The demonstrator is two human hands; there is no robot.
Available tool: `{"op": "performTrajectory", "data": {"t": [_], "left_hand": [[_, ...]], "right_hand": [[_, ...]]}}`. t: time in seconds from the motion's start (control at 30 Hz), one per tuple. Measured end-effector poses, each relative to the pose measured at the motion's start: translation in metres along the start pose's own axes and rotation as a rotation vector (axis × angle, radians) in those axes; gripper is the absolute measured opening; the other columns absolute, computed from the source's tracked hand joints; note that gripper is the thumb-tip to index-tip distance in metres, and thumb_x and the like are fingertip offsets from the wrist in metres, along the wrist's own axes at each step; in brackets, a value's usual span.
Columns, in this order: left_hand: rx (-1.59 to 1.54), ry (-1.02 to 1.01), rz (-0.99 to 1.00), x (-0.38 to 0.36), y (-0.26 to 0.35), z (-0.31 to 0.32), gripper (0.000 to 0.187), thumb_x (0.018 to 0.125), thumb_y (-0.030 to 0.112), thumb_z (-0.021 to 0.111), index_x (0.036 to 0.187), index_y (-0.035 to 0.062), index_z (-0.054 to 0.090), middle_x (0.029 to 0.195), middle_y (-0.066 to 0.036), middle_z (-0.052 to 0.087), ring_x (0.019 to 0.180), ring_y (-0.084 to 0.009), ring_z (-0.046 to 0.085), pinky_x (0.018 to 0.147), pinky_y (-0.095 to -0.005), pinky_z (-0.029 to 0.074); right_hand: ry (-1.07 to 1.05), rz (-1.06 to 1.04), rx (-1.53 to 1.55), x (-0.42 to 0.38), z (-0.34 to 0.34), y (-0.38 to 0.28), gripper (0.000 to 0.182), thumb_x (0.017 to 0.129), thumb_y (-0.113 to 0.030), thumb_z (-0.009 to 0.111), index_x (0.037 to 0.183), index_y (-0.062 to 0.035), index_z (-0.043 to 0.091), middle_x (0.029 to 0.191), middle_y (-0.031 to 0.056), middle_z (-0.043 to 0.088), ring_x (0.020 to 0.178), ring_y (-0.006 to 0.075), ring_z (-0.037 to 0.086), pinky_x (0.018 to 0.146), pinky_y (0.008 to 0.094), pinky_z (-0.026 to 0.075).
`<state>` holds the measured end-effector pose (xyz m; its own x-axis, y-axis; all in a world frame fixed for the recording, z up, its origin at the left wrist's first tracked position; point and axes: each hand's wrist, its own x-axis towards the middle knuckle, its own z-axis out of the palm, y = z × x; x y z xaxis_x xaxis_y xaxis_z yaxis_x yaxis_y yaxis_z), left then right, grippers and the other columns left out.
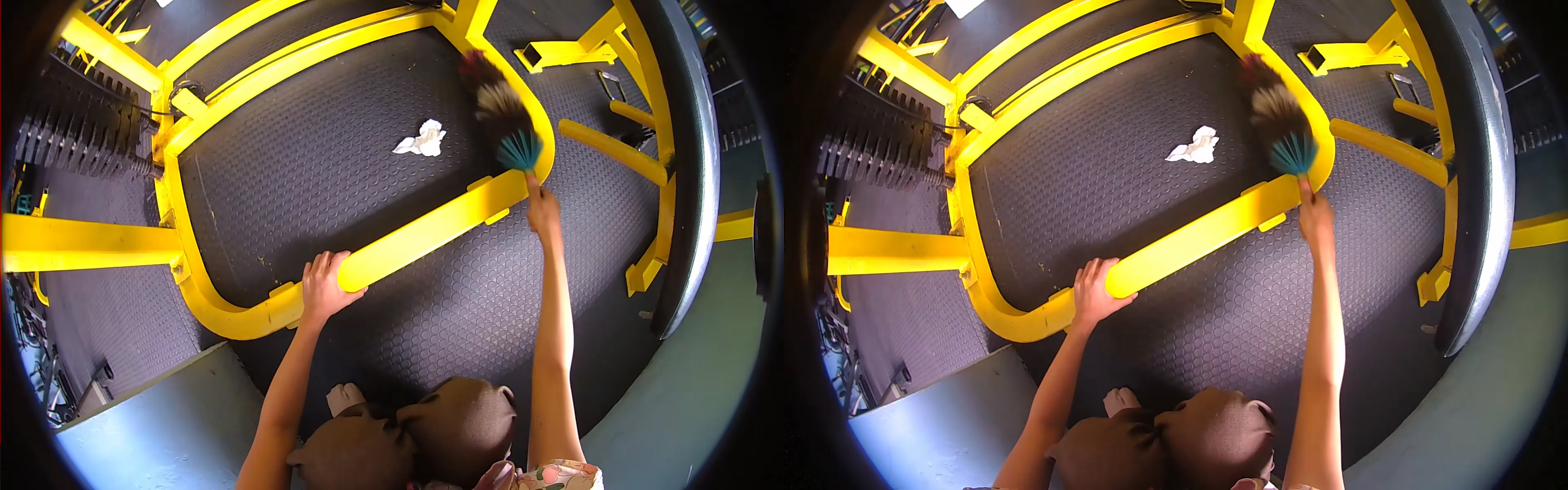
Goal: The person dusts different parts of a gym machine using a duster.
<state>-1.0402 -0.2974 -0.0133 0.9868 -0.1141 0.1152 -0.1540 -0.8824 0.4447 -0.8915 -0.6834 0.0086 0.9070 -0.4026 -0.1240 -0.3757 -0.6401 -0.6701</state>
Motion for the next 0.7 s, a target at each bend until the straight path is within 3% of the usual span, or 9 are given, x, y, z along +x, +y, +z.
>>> {"op": "performTrajectory", "data": {"t": [0.07, 0.13, 0.27, 0.33, 0.4, 0.43, 0.5, 0.57, 0.7], "left_hand": [[-0.002, 0.022, 0.014, 0.000, -0.001, 0.001, 0.058, 0.049, 0.029, 0.078, 0.099, 0.0122, 0.054, 0.087, -0.006, 0.055, 0.083, -0.0259, 0.054, 0.069, -0.0394, 0.041], [0.005, 0.043, 0.036, 0.000, 0.000, 0.000, 0.057, 0.049, 0.028, 0.078, 0.098, 0.0120, 0.054, 0.085, -0.006, 0.055, 0.081, -0.0257, 0.054, 0.067, -0.0394, 0.041], [0.010, 0.053, 0.038, 0.000, 0.001, 0.000, 0.057, 0.048, 0.029, 0.078, 0.098, 0.0117, 0.054, 0.084, -0.007, 0.054, 0.081, -0.0258, 0.054, 0.067, -0.0394, 0.041], [0.009, 0.031, 0.026, -0.002, 0.000, 0.002, 0.059, 0.048, 0.030, 0.078, 0.099, 0.0116, 0.053, 0.086, -0.007, 0.055, 0.082, -0.0262, 0.054, 0.069, -0.0397, 0.041], [0.010, 0.003, -0.006, -0.003, 0.000, 0.002, 0.059, 0.049, 0.031, 0.078, 0.099, 0.0114, 0.054, 0.090, -0.008, 0.055, 0.087, -0.0270, 0.054, 0.072, -0.0401, 0.042], [0.003, 0.006, -0.004, -0.005, 0.000, 0.002, 0.059, 0.049, 0.031, 0.078, 0.099, 0.0114, 0.054, 0.090, -0.008, 0.055, 0.087, -0.0270, 0.054, 0.072, -0.0401, 0.042], [-0.011, 0.002, -0.047, -0.007, 0.000, 0.001, 0.059, 0.049, 0.033, 0.078, 0.098, 0.0111, 0.055, 0.094, -0.010, 0.056, 0.090, -0.0283, 0.054, 0.074, -0.0404, 0.041], [0.059, -0.042, -0.095, -0.011, -0.003, 0.006, 0.065, 0.048, 0.038, 0.077, 0.102, 0.0115, 0.055, 0.098, -0.015, 0.057, 0.094, -0.0309, 0.054, 0.081, -0.0411, 0.040], [0.004, 0.019, -0.056, -0.011, -0.003, 0.003, 0.065, 0.048, 0.038, 0.078, 0.104, 0.0111, 0.055, 0.097, -0.014, 0.057, 0.092, -0.0297, 0.054, 0.081, -0.0416, 0.040]], "right_hand": [[-0.124, 0.183, -0.109, -0.045, -0.036, -0.003, 0.064, 0.086, -0.054, 0.036, 0.077, 0.0060, 0.055, 0.070, 0.0247, 0.057, 0.070, 0.0409, 0.056, 0.058, 0.0440, 0.041], [0.006, -0.032, -0.174, -0.071, -0.040, 0.064, 0.053, 0.090, -0.043, 0.037, 0.076, 0.0056, 0.053, 0.067, 0.0271, 0.054, 0.064, 0.0451, 0.052, 0.052, 0.0455, 0.038], [-0.015, 0.018, -0.298, -0.162, -0.079, 0.018, 0.040, 0.092, -0.029, 0.039, 0.073, 0.0049, 0.050, 0.066, 0.0284, 0.051, 0.067, 0.0455, 0.050, 0.049, 0.0453, 0.036], [-0.147, -0.021, -0.357, -0.197, -0.097, -0.009, 0.034, 0.092, -0.026, 0.041, 0.078, 0.0036, 0.050, 0.065, 0.0269, 0.052, 0.065, 0.0411, 0.054, 0.048, 0.0436, 0.038], [-0.240, -0.435, -0.561, -0.228, -0.103, 0.001, 0.024, 0.091, -0.024, 0.043, 0.084, -0.0016, 0.046, 0.054, 0.0216, 0.051, 0.054, 0.0330, 0.058, 0.040, 0.0402, 0.041], [-0.352, -0.200, -0.445, -0.245, -0.098, -0.015, 0.024, 0.090, -0.025, 0.044, 0.081, -0.0029, 0.046, 0.053, 0.0202, 0.051, 0.052, 0.0360, 0.057, 0.037, 0.0419, 0.041], [-0.530, -0.191, -0.277, -0.276, -0.082, 0.006, 0.024, 0.089, -0.028, 0.047, 0.082, -0.0051, 0.044, 0.053, 0.0222, 0.051, 0.054, 0.0402, 0.055, 0.040, 0.0480, 0.040], [-0.574, -0.211, -0.335, -0.295, -0.070, 0.037, 0.023, 0.089, -0.027, 0.047, 0.082, -0.0047, 0.044, 0.054, 0.0232, 0.051, 0.054, 0.0418, 0.054, 0.041, 0.0491, 0.039], [-0.257, -0.138, -0.277, -0.290, -0.073, 0.063, 0.026, 0.090, -0.025, 0.046, 0.078, -0.0022, 0.043, 0.054, 0.0227, 0.050, 0.052, 0.0422, 0.053, 0.041, 0.0454, 0.037]]}}
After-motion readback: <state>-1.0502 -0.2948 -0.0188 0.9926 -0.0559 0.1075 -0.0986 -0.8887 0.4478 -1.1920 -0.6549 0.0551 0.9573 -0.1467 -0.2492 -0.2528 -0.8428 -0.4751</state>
